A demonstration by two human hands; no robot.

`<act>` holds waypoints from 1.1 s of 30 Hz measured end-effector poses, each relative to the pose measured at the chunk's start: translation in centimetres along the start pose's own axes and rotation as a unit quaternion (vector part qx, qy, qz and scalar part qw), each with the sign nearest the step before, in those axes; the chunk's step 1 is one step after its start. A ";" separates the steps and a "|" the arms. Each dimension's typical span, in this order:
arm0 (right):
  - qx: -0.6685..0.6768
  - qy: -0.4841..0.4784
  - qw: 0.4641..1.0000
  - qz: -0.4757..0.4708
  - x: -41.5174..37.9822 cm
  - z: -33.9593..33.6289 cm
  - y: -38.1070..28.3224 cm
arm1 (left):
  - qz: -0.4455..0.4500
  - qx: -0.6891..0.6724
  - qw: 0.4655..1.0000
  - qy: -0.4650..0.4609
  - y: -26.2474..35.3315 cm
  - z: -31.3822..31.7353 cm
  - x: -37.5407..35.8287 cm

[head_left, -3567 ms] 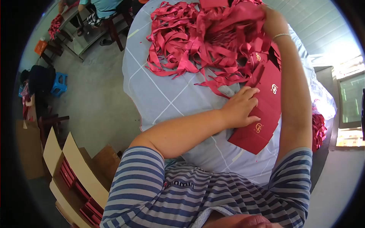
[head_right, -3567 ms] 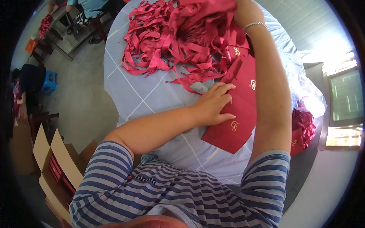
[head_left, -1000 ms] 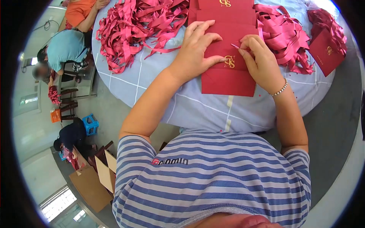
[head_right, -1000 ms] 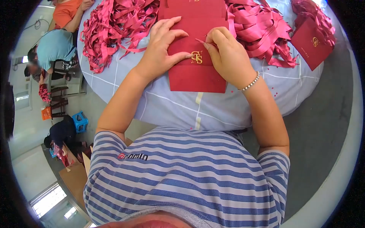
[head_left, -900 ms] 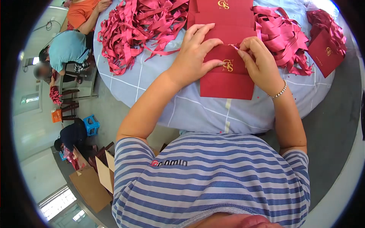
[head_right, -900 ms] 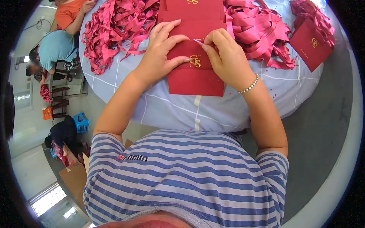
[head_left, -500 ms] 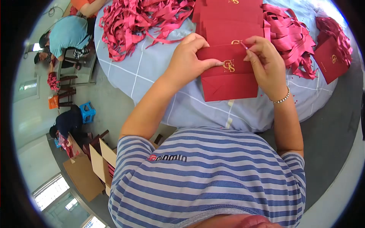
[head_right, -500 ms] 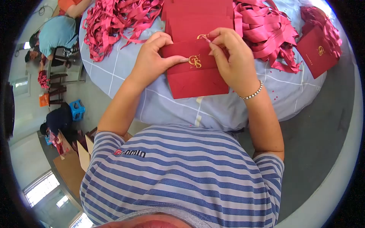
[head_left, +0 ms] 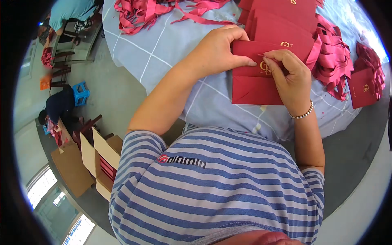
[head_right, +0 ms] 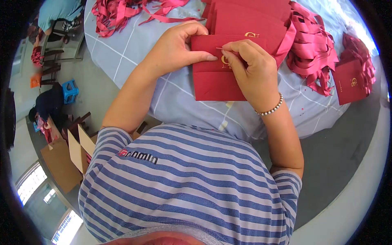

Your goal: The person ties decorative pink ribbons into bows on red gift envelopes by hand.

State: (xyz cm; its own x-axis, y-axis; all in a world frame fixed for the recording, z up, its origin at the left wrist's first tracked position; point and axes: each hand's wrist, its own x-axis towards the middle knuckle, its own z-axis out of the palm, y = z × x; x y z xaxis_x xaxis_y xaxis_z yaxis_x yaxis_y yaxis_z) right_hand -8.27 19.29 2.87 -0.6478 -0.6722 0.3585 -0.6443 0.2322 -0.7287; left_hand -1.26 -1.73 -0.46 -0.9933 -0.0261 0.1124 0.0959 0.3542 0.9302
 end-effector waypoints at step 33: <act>-0.045 0.034 0.998 0.017 0.7 3.1 -0.3 | 0.172 0.067 0.982 0.038 0.8 0.8 -0.4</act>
State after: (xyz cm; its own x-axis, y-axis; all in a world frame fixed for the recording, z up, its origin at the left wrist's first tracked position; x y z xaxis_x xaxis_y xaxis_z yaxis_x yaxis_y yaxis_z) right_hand -7.30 16.54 1.54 -0.6945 -0.6140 0.3751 -0.6526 0.3182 -0.6876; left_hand -0.83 -0.69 -0.04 -0.8957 0.0482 0.4420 0.4099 0.4746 0.7789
